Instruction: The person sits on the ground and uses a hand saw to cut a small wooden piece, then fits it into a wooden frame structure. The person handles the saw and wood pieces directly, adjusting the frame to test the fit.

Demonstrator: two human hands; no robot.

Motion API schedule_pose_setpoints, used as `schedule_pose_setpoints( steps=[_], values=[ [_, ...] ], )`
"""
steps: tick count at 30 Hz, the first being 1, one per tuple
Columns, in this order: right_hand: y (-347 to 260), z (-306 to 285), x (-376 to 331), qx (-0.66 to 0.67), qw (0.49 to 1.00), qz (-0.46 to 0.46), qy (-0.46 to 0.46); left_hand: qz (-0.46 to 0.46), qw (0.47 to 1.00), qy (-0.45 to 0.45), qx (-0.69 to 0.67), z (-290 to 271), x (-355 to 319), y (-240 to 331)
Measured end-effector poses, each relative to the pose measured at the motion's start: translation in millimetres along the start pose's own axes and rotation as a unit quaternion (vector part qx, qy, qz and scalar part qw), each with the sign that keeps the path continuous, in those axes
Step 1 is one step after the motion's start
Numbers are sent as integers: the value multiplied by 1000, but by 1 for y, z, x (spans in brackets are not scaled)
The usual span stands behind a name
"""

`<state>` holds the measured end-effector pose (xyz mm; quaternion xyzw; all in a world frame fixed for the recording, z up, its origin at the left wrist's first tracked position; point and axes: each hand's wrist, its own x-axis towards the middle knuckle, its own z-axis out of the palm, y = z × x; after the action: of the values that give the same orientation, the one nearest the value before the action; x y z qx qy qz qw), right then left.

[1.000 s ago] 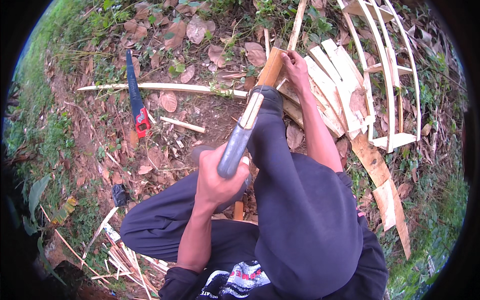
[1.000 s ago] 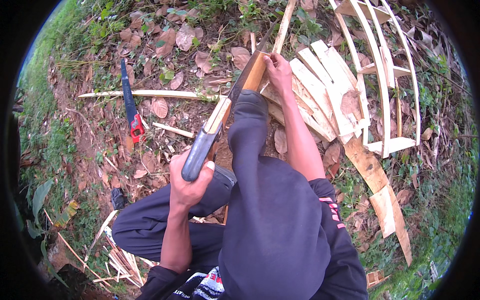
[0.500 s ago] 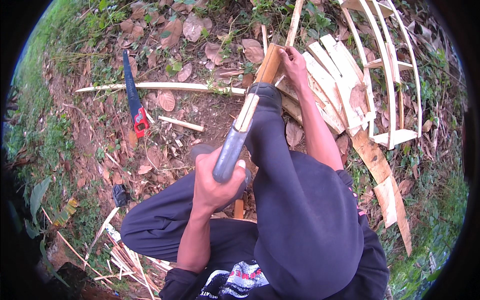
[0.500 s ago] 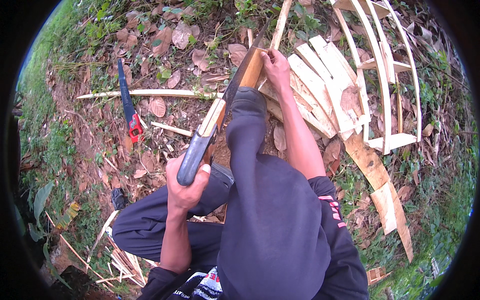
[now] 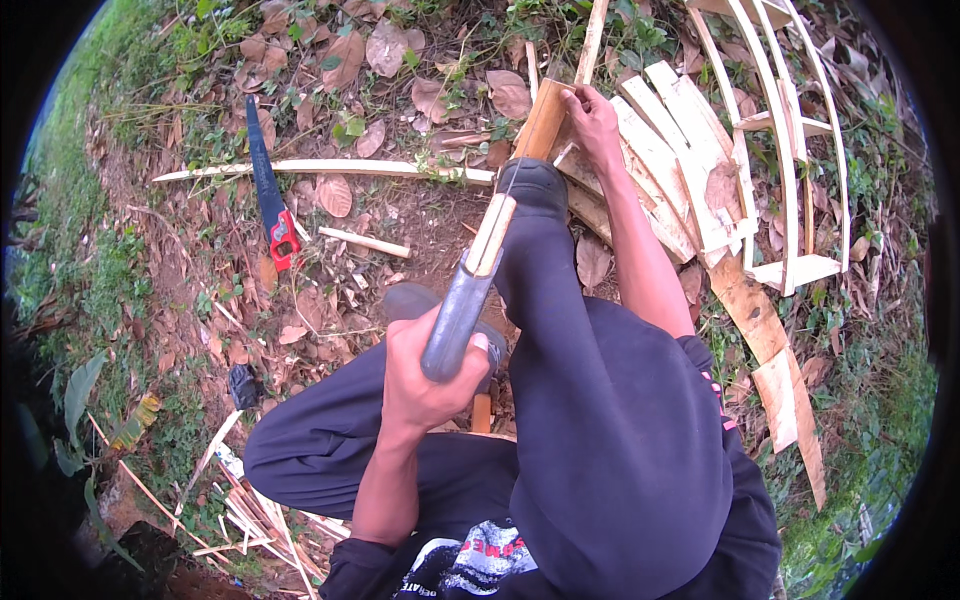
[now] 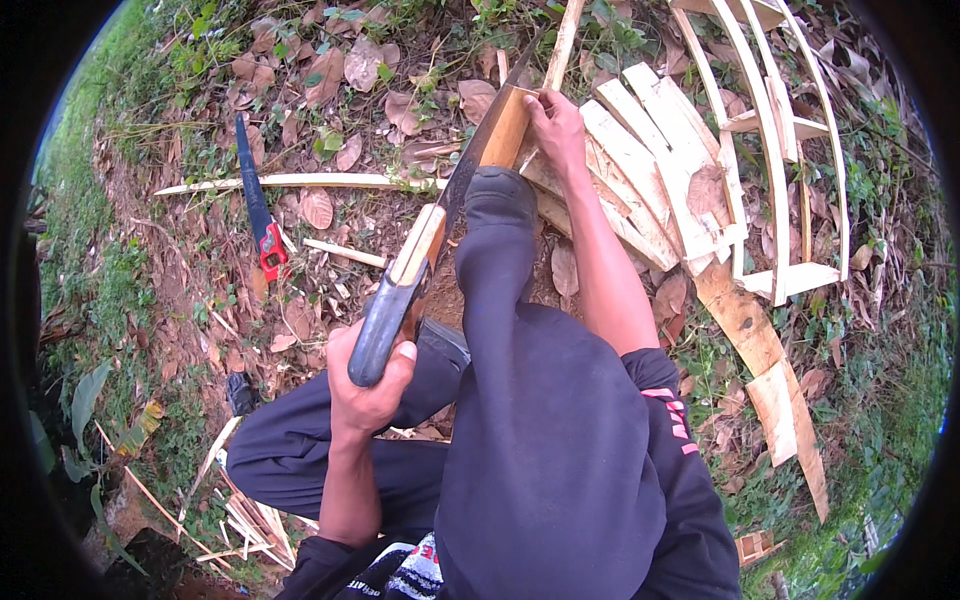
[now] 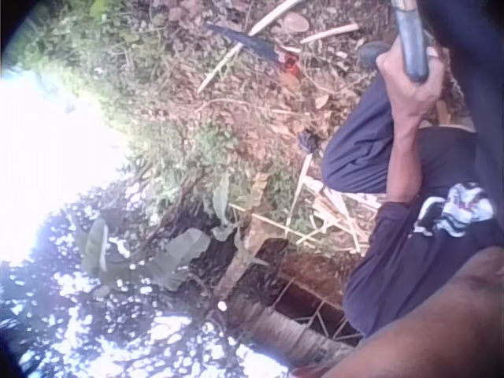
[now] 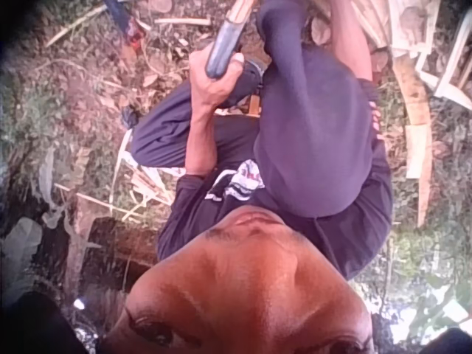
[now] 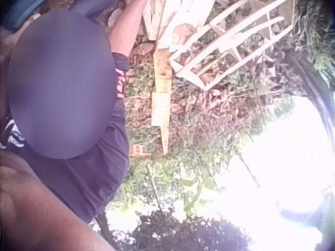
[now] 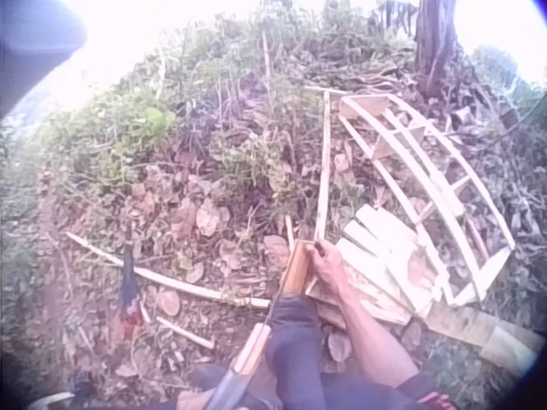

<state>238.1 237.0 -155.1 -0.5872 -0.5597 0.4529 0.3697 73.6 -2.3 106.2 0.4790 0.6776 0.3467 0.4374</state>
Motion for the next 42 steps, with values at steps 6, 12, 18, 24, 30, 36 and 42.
schedule_pose_setpoints(
  steps=[6,12,18,24,30,36,42],
  values=[
    [-3,0,-2,-8,1000,-9,0,-23,999,-7,-21,0,1,0],
    [-2,-3,-1,3,1000,-13,-3,9,1000,-3,-2,0,1,0],
    [-3,-2,-2,14,1000,-1,-1,15,1000,-5,8,-1,-1,3],
    [0,-2,2,-2,1000,-13,-2,21,1000,-7,11,0,0,0],
    [3,-3,0,-19,999,-37,3,1,1000,15,-5,14,9,0],
    [5,-3,0,-19,999,-31,-11,-3,1000,-6,-26,48,76,-16],
    [-1,2,-2,-19,1000,-6,-2,39,999,15,5,38,80,-6]
  ],
)
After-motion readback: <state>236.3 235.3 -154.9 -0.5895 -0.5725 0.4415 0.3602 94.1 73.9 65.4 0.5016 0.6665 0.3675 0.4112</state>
